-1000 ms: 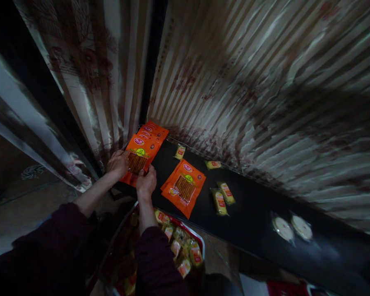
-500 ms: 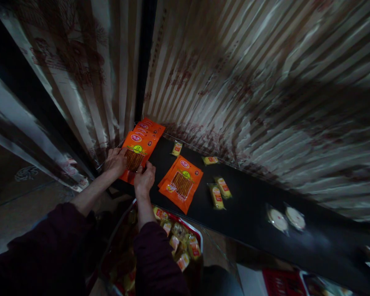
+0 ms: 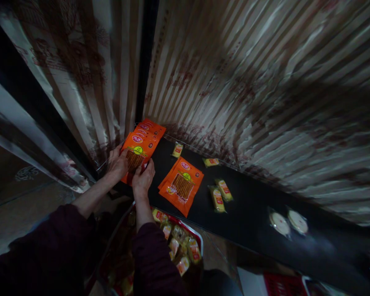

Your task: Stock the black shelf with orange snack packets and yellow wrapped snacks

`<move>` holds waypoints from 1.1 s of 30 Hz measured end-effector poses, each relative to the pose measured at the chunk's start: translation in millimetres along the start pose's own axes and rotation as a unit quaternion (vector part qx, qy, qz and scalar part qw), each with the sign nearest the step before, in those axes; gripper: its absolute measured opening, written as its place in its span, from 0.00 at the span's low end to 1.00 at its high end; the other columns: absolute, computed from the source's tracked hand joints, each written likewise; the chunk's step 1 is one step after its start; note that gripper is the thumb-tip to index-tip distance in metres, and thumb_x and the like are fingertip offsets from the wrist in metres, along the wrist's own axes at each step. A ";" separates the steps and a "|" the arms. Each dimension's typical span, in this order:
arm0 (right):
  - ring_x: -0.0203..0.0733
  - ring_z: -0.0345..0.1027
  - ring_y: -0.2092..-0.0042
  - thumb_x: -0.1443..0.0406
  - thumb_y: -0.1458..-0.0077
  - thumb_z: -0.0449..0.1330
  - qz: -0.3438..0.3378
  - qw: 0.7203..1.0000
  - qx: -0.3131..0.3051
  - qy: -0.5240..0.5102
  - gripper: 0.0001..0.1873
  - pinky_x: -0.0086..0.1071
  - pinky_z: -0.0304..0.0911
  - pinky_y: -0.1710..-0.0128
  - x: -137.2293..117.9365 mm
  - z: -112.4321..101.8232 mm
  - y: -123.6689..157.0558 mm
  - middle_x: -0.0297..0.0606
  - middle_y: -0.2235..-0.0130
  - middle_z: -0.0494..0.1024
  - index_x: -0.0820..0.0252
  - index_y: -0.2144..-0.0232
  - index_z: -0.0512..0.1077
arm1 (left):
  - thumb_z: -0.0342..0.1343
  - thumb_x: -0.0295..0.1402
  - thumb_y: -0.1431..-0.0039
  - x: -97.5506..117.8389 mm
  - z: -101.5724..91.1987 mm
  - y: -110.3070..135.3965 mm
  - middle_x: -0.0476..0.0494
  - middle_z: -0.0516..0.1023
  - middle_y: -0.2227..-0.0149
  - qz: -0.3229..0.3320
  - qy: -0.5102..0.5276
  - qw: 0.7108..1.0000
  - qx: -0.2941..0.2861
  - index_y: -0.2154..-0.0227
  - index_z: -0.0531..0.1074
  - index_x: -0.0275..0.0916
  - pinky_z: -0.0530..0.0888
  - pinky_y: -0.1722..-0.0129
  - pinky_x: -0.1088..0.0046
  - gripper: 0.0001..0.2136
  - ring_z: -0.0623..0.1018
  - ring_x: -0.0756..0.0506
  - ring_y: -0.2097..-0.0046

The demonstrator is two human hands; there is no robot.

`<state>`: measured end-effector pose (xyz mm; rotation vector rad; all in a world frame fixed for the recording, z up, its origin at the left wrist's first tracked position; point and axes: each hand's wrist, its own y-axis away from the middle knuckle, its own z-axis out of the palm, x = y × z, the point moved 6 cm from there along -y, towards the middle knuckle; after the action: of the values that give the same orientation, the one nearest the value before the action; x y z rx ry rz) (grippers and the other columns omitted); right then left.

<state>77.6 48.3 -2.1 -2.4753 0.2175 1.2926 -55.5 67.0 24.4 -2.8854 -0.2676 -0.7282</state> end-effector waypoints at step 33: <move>0.44 0.51 0.36 0.69 0.45 0.49 -0.085 0.996 -0.002 0.037 0.29 0.43 0.55 0.40 -12.4 -27.0 11.7 0.50 0.38 0.60 0.67 0.40 0.56 | 0.41 0.32 0.40 3.0 25.8 6.4 0.33 0.56 0.35 0.058 -0.030 0.997 0.036 0.41 0.60 0.32 0.51 0.36 0.53 0.24 0.50 0.37 0.33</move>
<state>87.8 27.4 19.6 -2.4859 0.0217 1.1340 -39.8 66.1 2.8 -2.8304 -0.1280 -0.6008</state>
